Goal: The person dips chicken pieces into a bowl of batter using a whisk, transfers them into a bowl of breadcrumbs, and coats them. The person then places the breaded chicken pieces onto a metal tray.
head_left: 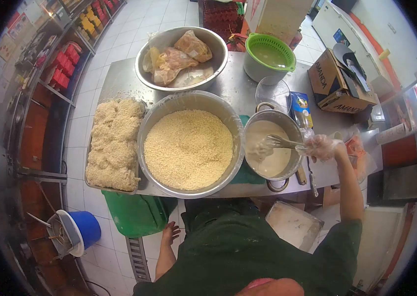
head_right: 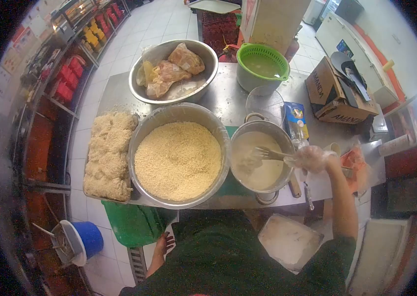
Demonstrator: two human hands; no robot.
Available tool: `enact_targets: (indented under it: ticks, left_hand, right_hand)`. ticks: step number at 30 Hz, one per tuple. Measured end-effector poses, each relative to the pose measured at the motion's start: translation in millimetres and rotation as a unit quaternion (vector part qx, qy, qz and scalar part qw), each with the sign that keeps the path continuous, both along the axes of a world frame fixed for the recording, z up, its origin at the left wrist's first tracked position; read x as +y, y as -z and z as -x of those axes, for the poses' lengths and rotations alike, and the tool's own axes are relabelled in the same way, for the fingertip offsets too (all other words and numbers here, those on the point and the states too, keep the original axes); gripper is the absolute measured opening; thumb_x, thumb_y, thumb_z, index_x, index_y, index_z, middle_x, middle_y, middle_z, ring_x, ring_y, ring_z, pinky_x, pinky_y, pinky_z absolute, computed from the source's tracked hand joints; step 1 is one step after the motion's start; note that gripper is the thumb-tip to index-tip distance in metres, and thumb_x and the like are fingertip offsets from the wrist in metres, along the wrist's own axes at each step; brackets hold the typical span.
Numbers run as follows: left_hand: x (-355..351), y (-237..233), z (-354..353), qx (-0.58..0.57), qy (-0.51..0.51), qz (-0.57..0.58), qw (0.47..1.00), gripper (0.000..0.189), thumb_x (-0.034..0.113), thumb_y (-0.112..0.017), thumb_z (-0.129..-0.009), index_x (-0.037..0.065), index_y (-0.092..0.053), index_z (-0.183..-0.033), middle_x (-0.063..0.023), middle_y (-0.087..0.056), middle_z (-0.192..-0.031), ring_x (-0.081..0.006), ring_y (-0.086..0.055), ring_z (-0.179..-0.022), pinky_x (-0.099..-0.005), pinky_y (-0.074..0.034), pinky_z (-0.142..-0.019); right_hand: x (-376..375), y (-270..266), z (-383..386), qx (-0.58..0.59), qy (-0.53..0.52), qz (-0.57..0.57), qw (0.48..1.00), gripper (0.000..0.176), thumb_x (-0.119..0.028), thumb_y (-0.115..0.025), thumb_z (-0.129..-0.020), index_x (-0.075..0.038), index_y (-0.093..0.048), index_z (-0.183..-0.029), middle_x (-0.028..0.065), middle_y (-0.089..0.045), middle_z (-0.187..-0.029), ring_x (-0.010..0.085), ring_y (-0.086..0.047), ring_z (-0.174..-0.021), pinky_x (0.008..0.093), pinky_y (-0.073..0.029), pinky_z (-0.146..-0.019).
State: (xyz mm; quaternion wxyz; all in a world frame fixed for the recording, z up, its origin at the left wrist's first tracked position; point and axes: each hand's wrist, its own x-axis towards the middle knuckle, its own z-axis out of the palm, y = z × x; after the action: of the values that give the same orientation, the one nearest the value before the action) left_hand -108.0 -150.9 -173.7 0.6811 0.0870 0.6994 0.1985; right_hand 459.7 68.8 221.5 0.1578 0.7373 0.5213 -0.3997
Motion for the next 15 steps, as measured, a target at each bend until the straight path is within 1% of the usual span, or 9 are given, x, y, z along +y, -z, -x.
enact_targets:
  ticks: [1, 3, 6, 7, 9, 10, 12, 13, 15]
  left_hand:
    - [-2, 1, -1, 0.007, 0.002, 0.015, 1.000, 0.052, 0.039, -0.055, -0.085, 0.010, -0.042, -0.127, -0.0137, -0.055, -0.117, -0.0264, -0.058, -0.095, -0.0460, -0.043, -0.081]
    - [-2, 0, -3, 0.013, 0.003, 0.029, 0.999, 0.052, 0.039, -0.054, -0.085, 0.010, -0.042, -0.127, -0.0137, -0.055, -0.116, -0.0261, -0.058, -0.094, -0.0457, -0.043, -0.081]
    - [-1, 0, -6, 0.019, 0.007, 0.024, 0.999, 0.052, 0.039, -0.054, -0.085, 0.010, -0.043, -0.126, -0.0131, -0.056, -0.116, -0.0257, -0.058, -0.094, -0.0456, -0.043, -0.081]
    - [1, 1, -6, 0.018, 0.009, 0.020, 1.000, 0.052, 0.039, -0.055, -0.085, 0.010, -0.043, -0.126, -0.0127, -0.056, -0.115, -0.0255, -0.058, -0.093, -0.0459, -0.043, -0.081]
    - [3, 2, -6, 0.016, 0.009, 0.016, 1.000, 0.052, 0.039, -0.055, -0.084, 0.010, -0.043, -0.126, -0.0123, -0.056, -0.115, -0.0253, -0.058, -0.093, -0.0463, -0.043, -0.081]
    - [4, 2, -7, 0.016, 0.006, 0.014, 1.000, 0.052, 0.039, -0.056, -0.084, 0.010, -0.043, -0.125, -0.0119, -0.056, -0.114, -0.0252, -0.058, -0.092, -0.0464, -0.043, -0.081]
    - [8, 2, -10, 0.016, 0.001, 0.013, 1.000, 0.052, 0.040, -0.056, -0.084, 0.011, -0.043, -0.125, -0.0115, -0.057, -0.113, -0.0251, -0.059, -0.092, -0.0466, -0.043, -0.080]
    - [9, 1, -11, 0.015, 0.001, 0.011, 1.000, 0.053, 0.040, -0.057, -0.083, 0.011, -0.043, -0.125, -0.0114, -0.057, -0.113, -0.0253, -0.059, -0.091, -0.0464, -0.043, -0.080]
    - [10, 0, -13, 0.014, -0.002, 0.010, 1.000, 0.053, 0.040, -0.057, -0.083, 0.011, -0.043, -0.125, -0.0113, -0.057, -0.112, -0.0254, -0.059, -0.091, -0.0462, -0.043, -0.079]
  right_hand:
    - [-5, 3, -5, -0.002, -0.001, -0.001, 1.000, 0.028, -0.030, -0.058, -0.084, -0.006, -0.063, -0.097, 0.0043, -0.062, -0.065, 0.0123, -0.058, -0.057, 0.0284, -0.046, -0.051]
    - [-14, 12, -20, 0.038, 0.069, -0.047, 0.996, 0.027, -0.027, -0.061, -0.082, -0.006, -0.063, -0.098, 0.0032, -0.061, -0.064, 0.0123, -0.057, -0.056, 0.0286, -0.046, -0.052]
    - [-21, -7, -13, 0.018, 0.032, -0.114, 0.993, 0.023, -0.023, -0.061, -0.082, -0.006, -0.063, -0.097, 0.0037, -0.061, -0.064, 0.0117, -0.056, -0.057, 0.0281, -0.045, -0.054]
    - [-24, -6, -15, 0.017, 0.028, -0.114, 0.993, 0.023, -0.023, -0.061, -0.082, -0.006, -0.063, -0.097, 0.0037, -0.061, -0.064, 0.0117, -0.056, -0.057, 0.0281, -0.045, -0.054]
    - [-34, -2, -23, -0.034, -0.026, -0.189, 0.981, 0.032, -0.035, -0.058, -0.082, -0.012, -0.063, -0.103, 0.0108, -0.061, -0.073, 0.0211, -0.061, -0.067, 0.0360, -0.048, -0.064]
    - [-38, -2, -25, -0.034, -0.028, -0.188, 0.981, 0.032, -0.035, -0.058, -0.082, -0.012, -0.063, -0.103, 0.0108, -0.061, -0.073, 0.0211, -0.061, -0.067, 0.0360, -0.048, -0.064]
    - [-43, -2, -25, -0.132, -0.176, -0.287, 0.932, 0.019, -0.022, -0.057, -0.079, -0.011, -0.063, -0.094, 0.0135, -0.061, -0.077, 0.0270, -0.062, -0.073, 0.0390, -0.047, -0.066]
    - [-44, -1, -24, -0.131, -0.179, -0.287, 0.932, 0.019, -0.022, -0.057, -0.079, -0.011, -0.063, -0.094, 0.0135, -0.061, -0.077, 0.0270, -0.062, -0.073, 0.0390, -0.047, -0.066]
    - [-42, 2, -22, -0.202, -0.210, -0.311, 0.905, 0.012, -0.018, -0.055, -0.078, -0.010, -0.060, -0.086, 0.0137, -0.061, -0.076, 0.0308, -0.060, -0.073, 0.0411, -0.047, -0.066]
